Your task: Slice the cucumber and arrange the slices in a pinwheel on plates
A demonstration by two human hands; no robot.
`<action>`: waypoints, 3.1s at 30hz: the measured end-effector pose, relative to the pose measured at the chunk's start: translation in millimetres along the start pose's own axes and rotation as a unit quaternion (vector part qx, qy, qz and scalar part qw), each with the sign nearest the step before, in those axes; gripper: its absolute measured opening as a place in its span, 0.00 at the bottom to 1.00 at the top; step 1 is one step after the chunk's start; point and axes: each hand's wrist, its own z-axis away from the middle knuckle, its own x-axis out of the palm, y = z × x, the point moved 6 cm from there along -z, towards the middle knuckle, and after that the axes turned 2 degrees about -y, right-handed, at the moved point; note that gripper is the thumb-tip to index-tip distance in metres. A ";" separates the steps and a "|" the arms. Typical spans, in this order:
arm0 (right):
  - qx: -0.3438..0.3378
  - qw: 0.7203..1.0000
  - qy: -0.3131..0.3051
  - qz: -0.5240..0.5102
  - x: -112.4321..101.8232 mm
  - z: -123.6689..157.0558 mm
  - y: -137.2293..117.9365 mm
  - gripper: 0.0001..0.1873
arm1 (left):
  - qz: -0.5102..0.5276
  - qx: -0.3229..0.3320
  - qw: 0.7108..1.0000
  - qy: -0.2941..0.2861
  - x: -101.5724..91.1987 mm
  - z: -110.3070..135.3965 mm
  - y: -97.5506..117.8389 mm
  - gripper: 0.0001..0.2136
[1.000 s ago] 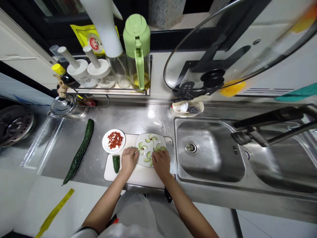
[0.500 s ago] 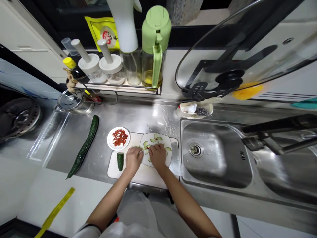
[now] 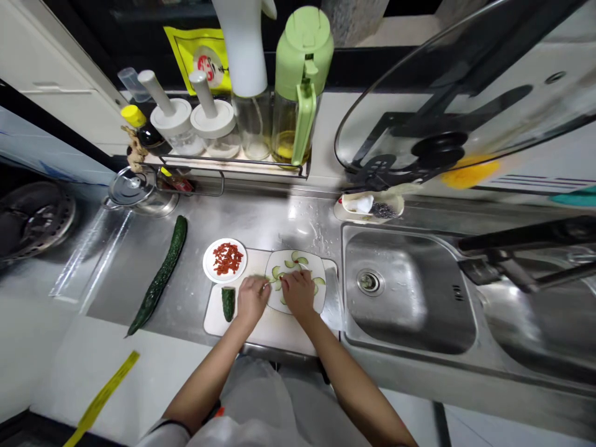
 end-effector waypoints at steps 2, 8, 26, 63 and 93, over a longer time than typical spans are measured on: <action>0.014 1.000 -0.005 -0.009 -1.9 -0.3 -0.1 0.11 | 0.007 0.006 1.000 0.001 -0.8 -1.6 1.5 0.07; 0.022 0.999 -0.011 -0.030 -7.1 -2.8 -9.6 0.09 | 0.023 0.021 1.000 -0.001 0.5 -5.7 1.7 0.09; 0.034 0.998 -0.053 0.000 -6.5 -3.5 -14.5 0.11 | 0.046 0.063 0.996 -0.039 14.2 -11.3 1.2 0.16; 0.026 0.998 -0.043 -0.040 -20.5 43.8 -10.4 0.07 | -0.115 -0.219 0.967 -0.057 -54.1 -16.3 -92.7 0.13; 0.044 0.999 -0.014 -0.022 -27.4 76.5 36.5 0.10 | 0.038 0.141 0.987 -0.072 41.1 22.3 45.5 0.08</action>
